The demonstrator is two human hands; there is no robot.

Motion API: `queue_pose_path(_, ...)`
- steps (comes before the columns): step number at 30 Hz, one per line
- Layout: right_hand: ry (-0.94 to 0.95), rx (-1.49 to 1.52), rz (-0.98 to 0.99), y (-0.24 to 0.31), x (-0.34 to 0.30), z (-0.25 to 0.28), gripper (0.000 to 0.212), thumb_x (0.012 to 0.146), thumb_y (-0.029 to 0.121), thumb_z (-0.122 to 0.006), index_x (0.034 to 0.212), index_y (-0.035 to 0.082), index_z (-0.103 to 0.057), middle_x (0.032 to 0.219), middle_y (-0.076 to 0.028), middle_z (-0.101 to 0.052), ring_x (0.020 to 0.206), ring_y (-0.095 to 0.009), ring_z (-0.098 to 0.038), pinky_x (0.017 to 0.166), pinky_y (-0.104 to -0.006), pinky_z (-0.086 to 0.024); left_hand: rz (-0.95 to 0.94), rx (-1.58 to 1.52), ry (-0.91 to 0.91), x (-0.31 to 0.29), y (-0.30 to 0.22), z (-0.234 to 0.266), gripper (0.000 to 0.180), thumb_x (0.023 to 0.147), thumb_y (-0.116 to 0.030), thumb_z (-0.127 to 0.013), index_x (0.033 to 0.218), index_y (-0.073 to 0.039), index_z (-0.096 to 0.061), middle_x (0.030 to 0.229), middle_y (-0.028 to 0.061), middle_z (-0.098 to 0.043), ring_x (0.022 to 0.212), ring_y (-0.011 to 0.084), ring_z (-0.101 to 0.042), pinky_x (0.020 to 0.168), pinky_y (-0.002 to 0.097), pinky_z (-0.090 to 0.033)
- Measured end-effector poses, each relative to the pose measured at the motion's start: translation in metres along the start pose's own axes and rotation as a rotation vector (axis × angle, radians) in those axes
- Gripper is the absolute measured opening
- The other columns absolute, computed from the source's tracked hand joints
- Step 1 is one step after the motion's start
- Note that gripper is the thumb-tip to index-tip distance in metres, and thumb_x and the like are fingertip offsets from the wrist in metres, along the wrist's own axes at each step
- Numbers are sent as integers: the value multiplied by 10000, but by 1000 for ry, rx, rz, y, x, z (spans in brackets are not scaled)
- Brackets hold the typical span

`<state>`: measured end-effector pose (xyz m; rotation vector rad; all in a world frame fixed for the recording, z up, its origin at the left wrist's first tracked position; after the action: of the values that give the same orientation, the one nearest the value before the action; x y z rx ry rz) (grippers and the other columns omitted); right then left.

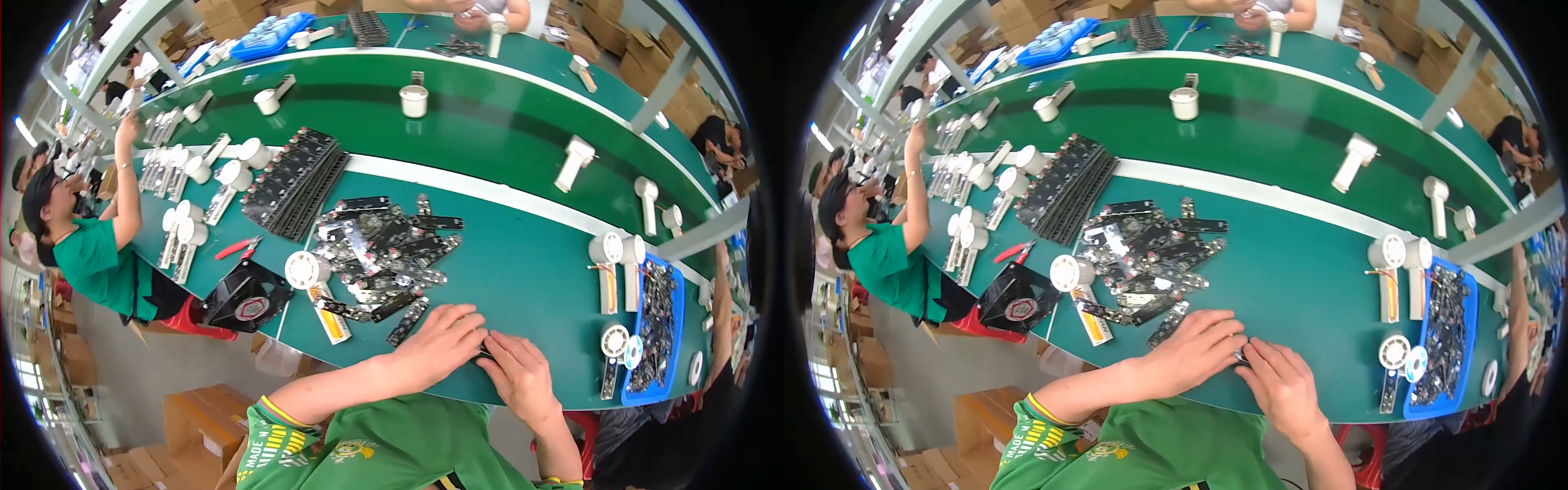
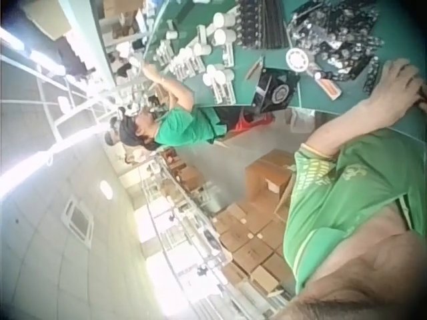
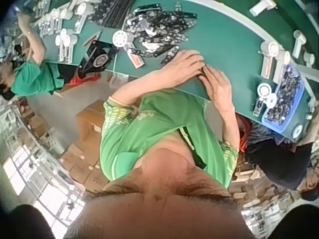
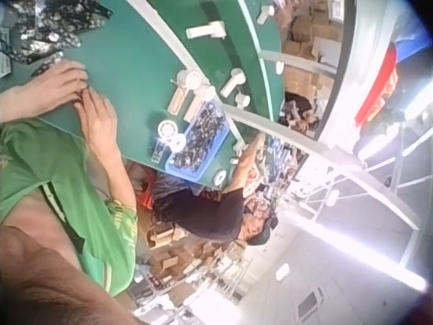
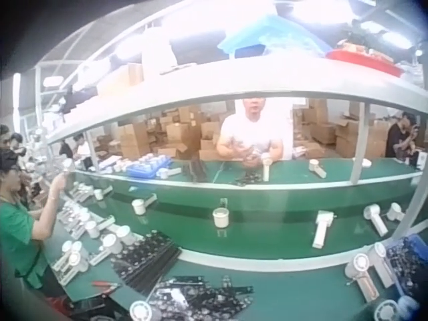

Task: The person assembles handheld fans by integrating internal components such as PCBs, motors, wires, and batteries into the fan housing on a production line. The wires are trimmed with nippers during assembly.

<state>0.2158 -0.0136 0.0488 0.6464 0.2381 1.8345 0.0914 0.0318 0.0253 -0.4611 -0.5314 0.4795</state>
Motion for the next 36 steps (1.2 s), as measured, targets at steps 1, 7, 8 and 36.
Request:
queue_pose_path(1,-1,59,7,-1,1,-2,303,853,54,-861,1138,-21,-789,1181,-170,-772,977,-334,-748,851,-427,-616,-15,-18,-1,-1,-1,-1,382,962,-145,-771,1302,-7,-662,1383,150,-611,1381,370,-520,1125,495,-456)
queue_pose_path(7,-22,310,-84,-17,-7,-10,323,888,66,-862,1193,-6,-785,1199,-162,-777,954,-315,-740,848,-407,-604,9,-90,57,-4,13,8,383,929,-128,-812,1279,-41,-684,1353,136,-630,1344,365,-553,1095,470,-487)
queue_pose_path(8,-6,341,-117,-17,-7,-8,347,884,71,-870,1212,2,-781,1196,-158,-779,954,-307,-740,845,-402,-603,8,-143,66,-3,12,12,384,906,-116,-834,1257,-53,-694,1335,128,-638,1331,363,-554,1085,462,-495)
queue_pose_path(36,221,873,-46,74,37,-44,449,923,-29,-795,1335,-31,-616,1217,-181,-764,1038,-251,-770,940,-378,-608,430,-329,-1067,-160,12,169,378,1086,-201,-625,1324,86,-561,1169,209,-718,1044,281,-725,906,434,-611)
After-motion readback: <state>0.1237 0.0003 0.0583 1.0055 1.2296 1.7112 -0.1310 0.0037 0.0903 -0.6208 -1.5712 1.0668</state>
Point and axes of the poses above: each hand's wrist, its own x-axis towards the middle knuckle, its own z-axis out of the back of the hand, y = z × x, the point moved 9 cm from there along x, towards the middle knuckle
